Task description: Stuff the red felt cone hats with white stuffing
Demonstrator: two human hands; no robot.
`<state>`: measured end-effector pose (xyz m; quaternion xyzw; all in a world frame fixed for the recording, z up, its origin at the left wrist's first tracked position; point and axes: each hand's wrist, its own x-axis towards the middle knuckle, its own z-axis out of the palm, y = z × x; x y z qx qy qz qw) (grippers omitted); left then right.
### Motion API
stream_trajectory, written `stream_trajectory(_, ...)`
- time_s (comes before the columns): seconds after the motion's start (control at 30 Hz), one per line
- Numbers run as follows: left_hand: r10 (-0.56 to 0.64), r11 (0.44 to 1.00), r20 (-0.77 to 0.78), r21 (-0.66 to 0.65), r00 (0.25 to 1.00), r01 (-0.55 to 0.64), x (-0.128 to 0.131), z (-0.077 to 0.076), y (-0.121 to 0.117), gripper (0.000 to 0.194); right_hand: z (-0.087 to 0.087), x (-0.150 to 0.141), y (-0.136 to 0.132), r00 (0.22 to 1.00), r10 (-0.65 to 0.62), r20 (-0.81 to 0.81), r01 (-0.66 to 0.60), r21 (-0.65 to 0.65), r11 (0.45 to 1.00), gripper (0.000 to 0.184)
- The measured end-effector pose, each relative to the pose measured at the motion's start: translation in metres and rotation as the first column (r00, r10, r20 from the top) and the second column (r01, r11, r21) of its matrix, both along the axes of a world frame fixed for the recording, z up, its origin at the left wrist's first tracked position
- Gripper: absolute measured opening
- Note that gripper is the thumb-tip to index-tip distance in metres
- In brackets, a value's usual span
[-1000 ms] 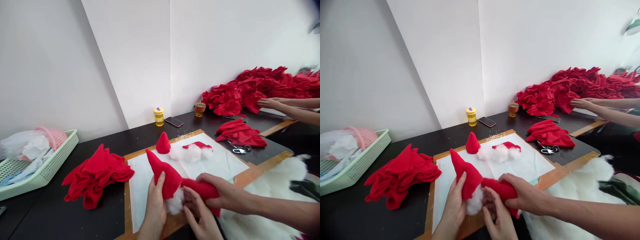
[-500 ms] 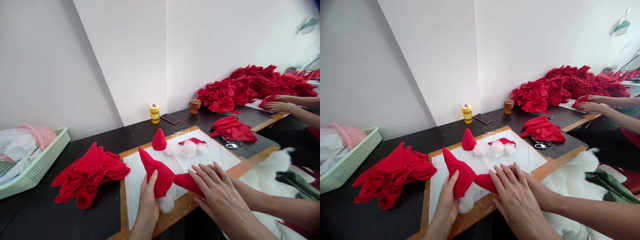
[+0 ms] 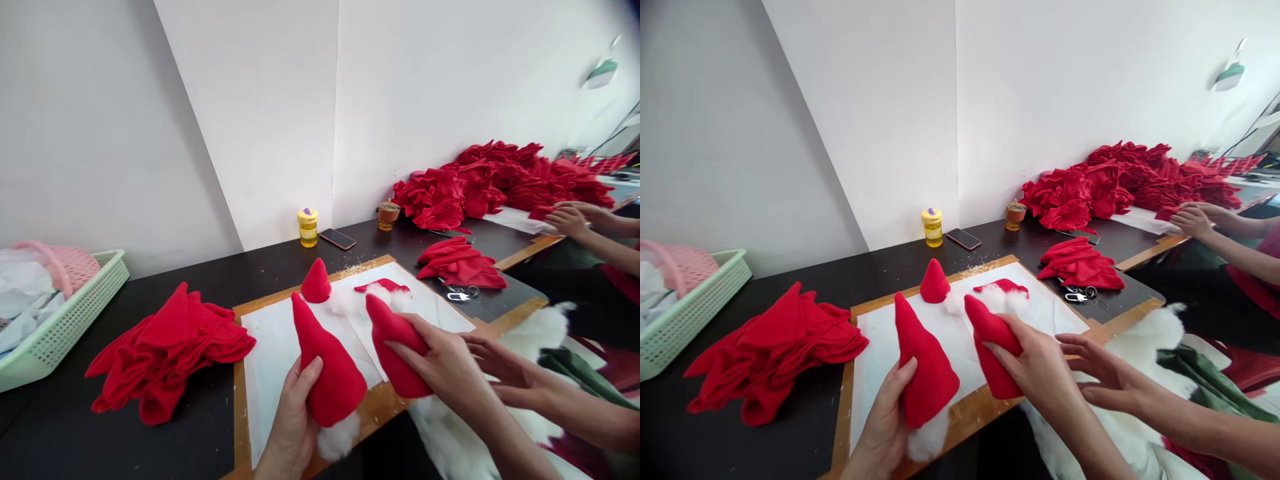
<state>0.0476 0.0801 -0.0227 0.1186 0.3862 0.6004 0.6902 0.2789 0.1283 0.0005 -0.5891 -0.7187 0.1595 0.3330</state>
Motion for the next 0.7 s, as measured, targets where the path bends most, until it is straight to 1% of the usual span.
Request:
stream_trajectory(0.07, -0.098, 0.994, 0.028, 0.046, 0.995, 0.097, 0.001, 0.001, -0.002, 0.048, 0.005, -0.016, 0.005, 0.996, 0.039, -0.082, -0.047, -0.1, 0.994, 0.046)
stream_trajectory(0.13, -0.204, 0.975, 0.039, 0.101, 0.978, 0.2, 0.003, 0.002, -0.003, 0.05, 0.003, -0.029, 0.01, 0.983, 0.071, -0.172, -0.098, -0.157, 0.983, 0.047)
stream_trajectory(0.23, -0.322, 0.939, 0.037, 0.142, 0.946, 0.314, 0.008, 0.003, -0.005, 0.051, -0.005, -0.047, 0.012, 0.952, 0.135, -0.274, -0.182, -0.154, 0.971, 0.035)
stream_trajectory(0.3, -0.355, 0.929, 0.045, 0.133, 0.934, 0.346, 0.012, 0.003, -0.005, 0.049, -0.011, -0.056, 0.013, 0.927, 0.167, -0.335, -0.234, -0.168, 0.958, 0.024)
stream_trajectory(0.37, -0.33, 0.941, 0.052, 0.099, 0.943, 0.324, 0.016, 0.003, -0.003, 0.048, -0.016, -0.061, 0.016, 0.905, 0.207, -0.371, -0.286, -0.173, 0.942, 0.021)
stream_trajectory(0.43, -0.251, 0.967, 0.03, 0.053, 0.967, 0.25, 0.017, 0.001, 0.0, 0.05, -0.021, -0.061, 0.02, 0.894, 0.247, -0.373, -0.308, -0.115, 0.944, 0.03)
stream_trajectory(0.5, -0.149, 0.988, -0.003, 0.027, 0.989, 0.149, 0.017, 0.0, 0.005, 0.052, -0.025, -0.055, 0.022, 0.899, 0.242, -0.365, -0.261, -0.003, 0.965, 0.042)
stream_trajectory(0.57, -0.064, 0.997, -0.046, 0.042, 0.997, 0.066, 0.015, -0.001, 0.01, 0.054, -0.029, -0.048, 0.019, 0.909, 0.197, -0.367, -0.179, 0.083, 0.98, 0.044)
stream_trajectory(0.6, -0.03, 0.998, -0.071, 0.057, 0.997, 0.034, 0.015, -0.001, 0.013, 0.054, -0.03, -0.045, 0.015, 0.91, 0.191, -0.367, -0.169, 0.092, 0.981, 0.041)
stream_trajectory(0.63, 0.0, 0.997, -0.1, 0.074, 0.995, 0.007, 0.015, -0.001, 0.015, 0.054, -0.03, -0.044, 0.01, 0.909, 0.205, -0.363, -0.188, 0.082, 0.979, 0.039)
stream_trajectory(0.7, 0.044, 0.993, -0.153, 0.114, 0.987, -0.026, 0.017, -0.002, 0.018, 0.054, -0.03, -0.046, -0.001, 0.891, 0.279, -0.359, -0.284, 0.04, 0.958, 0.036)
